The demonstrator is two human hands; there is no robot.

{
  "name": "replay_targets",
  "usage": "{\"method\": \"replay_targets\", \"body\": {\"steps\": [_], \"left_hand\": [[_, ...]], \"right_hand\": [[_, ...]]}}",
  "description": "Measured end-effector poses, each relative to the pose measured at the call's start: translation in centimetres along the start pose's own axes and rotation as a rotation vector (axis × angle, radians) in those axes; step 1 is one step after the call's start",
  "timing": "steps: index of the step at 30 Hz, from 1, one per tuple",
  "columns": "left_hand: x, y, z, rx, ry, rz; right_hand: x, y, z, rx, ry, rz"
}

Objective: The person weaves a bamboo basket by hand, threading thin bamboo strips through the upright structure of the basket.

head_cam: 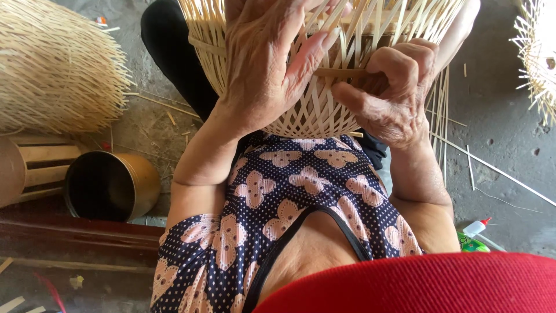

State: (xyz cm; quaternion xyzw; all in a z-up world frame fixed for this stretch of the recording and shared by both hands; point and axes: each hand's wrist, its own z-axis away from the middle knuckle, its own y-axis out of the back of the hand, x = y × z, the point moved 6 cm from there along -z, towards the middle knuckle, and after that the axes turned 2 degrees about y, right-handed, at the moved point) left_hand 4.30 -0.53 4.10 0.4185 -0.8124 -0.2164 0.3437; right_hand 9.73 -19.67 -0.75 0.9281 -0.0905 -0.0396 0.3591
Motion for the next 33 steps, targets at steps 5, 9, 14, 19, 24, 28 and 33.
{"method": "replay_targets", "body": {"steps": [5,9,14,19,24,28,33], "left_hand": [[-0.4,-0.4,0.2,0.028,-0.012,0.036],[-0.8,-0.8,0.5,0.098,0.0,-0.018],[1.4,0.8,2.6,0.497,-0.098,-0.334],[3.7,-2.0,4.8,0.247,0.065,-0.054],[4.8,-2.1,6.4,0.055,0.129,0.121],[4.7,-2.0,5.8,0.019,0.123,0.155],[4.4,-1.2,5.4,-0.011,0.105,0.173]], "right_hand": [[1.3,-1.5,0.7,0.096,0.073,0.077],[2.5,0.0,1.1,0.385,-0.074,-0.113],[3.6,2.6,-0.6,0.246,-0.328,-0.071],[4.3,2.4,-2.9,0.214,-0.462,-0.33],[5.0,1.0,-3.7,0.291,-0.565,-0.67],[3.5,1.8,-4.9,0.205,-0.418,-0.182],[4.1,1.3,-4.4,0.24,-0.536,-0.397]]}}
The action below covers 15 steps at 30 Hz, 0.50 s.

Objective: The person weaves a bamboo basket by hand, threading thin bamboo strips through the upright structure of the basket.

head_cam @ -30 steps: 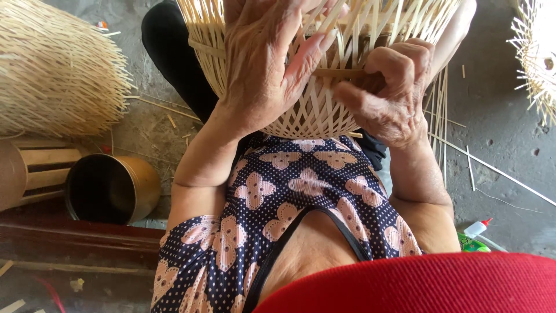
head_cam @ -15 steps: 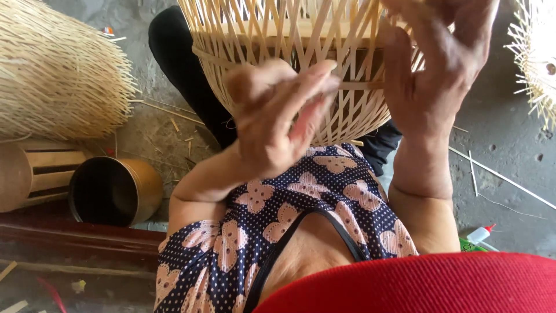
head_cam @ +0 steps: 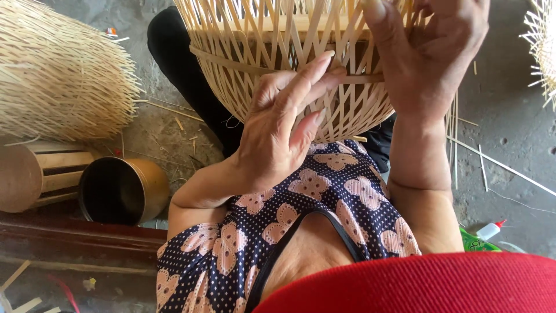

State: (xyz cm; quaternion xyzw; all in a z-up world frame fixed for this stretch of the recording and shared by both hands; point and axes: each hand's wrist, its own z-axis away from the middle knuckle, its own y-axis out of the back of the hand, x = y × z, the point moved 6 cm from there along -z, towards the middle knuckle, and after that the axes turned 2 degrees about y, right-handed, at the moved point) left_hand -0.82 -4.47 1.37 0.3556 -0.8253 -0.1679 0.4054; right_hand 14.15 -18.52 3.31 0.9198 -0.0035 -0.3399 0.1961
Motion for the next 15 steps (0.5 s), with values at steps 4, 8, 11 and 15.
{"method": "replay_targets", "body": {"steps": [4,8,11,15], "left_hand": [[-0.5,-0.6,0.1,0.01,-0.006,-0.036],[-1.0,-1.0,0.5,-0.041,0.024,-0.05],[-0.9,-1.3,0.4,0.021,0.018,-0.009],[-0.6,-1.6,0.5,0.02,0.062,-0.005]], "right_hand": [[1.6,-0.5,0.3,-0.002,-0.115,-0.172],[1.8,-0.9,1.0,0.025,-0.149,-0.314],[1.2,-0.6,0.5,0.026,-0.087,-0.181],[-1.2,-0.4,-0.2,-0.064,0.146,0.201]]}}
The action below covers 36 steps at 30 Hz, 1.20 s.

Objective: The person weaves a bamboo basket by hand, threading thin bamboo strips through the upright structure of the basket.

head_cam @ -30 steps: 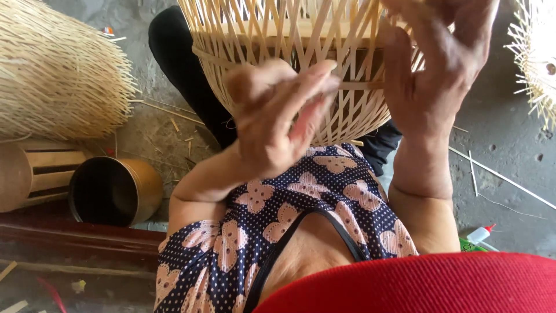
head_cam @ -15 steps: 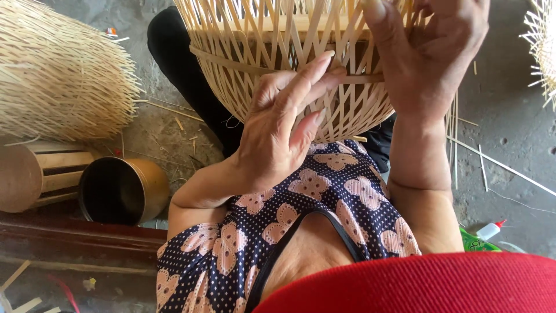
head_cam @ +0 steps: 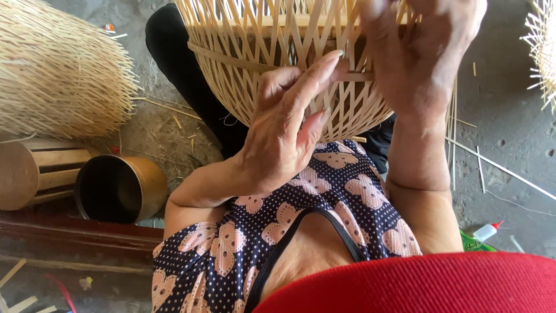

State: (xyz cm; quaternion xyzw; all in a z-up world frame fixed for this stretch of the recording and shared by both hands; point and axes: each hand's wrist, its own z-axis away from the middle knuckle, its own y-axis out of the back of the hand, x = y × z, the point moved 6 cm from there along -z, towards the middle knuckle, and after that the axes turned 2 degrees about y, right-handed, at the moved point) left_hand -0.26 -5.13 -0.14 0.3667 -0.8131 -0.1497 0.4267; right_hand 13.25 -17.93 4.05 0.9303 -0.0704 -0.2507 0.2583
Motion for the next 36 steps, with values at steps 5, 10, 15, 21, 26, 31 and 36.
{"method": "replay_targets", "body": {"steps": [5,10,15,21,26,31,36], "left_hand": [[-0.2,0.3,-0.1,0.014,-0.043,-0.015],[-0.4,1.0,-0.5,-0.055,-0.053,-0.036],[-0.7,0.4,-1.1,-0.052,-0.054,0.01],[-0.9,0.8,-1.2,0.012,-0.062,0.097],[-1.2,2.1,-1.2,0.106,-0.147,0.177],[-7.3,8.3,-0.5,0.46,-0.295,0.175],[-23.0,7.0,2.6,0.451,0.361,0.311]], "right_hand": [[-0.3,-0.1,-0.2,-0.016,0.034,0.015],[2.2,-0.5,0.1,-0.022,-0.201,-0.112],[2.3,-0.6,0.6,0.045,0.003,-0.063],[1.9,-0.9,-0.4,0.059,-0.098,-0.366],[3.4,-0.7,1.1,0.148,-0.301,-0.442],[9.9,4.5,5.3,0.427,-0.149,-0.343],[13.8,3.4,9.7,0.377,-0.455,-0.038]]}}
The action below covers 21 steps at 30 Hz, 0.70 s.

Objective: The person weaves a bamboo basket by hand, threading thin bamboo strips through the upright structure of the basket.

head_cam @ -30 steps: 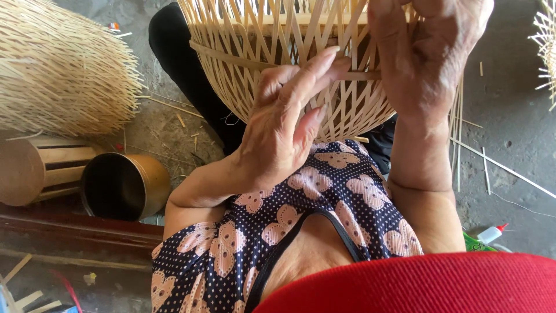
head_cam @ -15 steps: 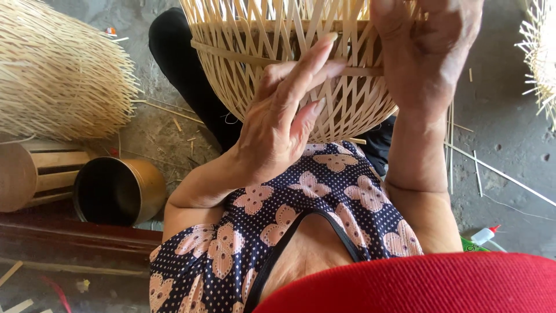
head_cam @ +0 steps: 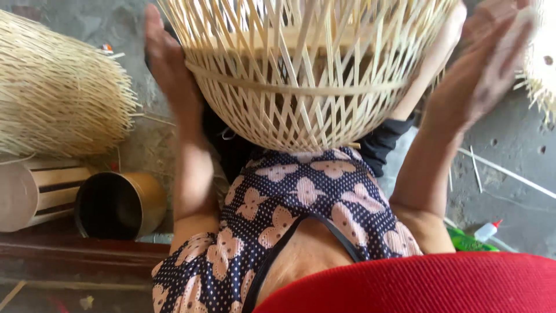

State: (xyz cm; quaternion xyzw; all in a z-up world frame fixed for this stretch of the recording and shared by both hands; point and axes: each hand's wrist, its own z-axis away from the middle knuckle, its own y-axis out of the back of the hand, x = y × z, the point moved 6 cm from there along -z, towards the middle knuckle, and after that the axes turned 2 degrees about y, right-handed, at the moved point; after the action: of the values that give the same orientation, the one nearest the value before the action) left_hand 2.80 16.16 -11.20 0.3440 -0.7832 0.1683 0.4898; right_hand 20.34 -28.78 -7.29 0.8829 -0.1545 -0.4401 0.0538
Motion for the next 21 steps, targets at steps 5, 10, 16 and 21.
{"method": "replay_targets", "body": {"steps": [5,10,16,21], "left_hand": [[-5.1,0.1,1.8,-0.093,0.062,0.512],[0.0,-0.9,2.6,-0.069,0.078,0.367],[6.3,-1.9,5.2,-0.025,-0.054,-0.023],[5.6,-2.1,3.8,-0.016,-0.05,-0.142]], "right_hand": [[-4.4,-5.6,1.3,-0.201,-0.177,-0.443],[0.7,-5.5,1.8,-0.278,-0.29,-0.955],[6.2,-5.0,2.7,-0.142,-0.139,-0.662],[7.5,-2.8,1.5,0.124,0.056,-0.295]]}}
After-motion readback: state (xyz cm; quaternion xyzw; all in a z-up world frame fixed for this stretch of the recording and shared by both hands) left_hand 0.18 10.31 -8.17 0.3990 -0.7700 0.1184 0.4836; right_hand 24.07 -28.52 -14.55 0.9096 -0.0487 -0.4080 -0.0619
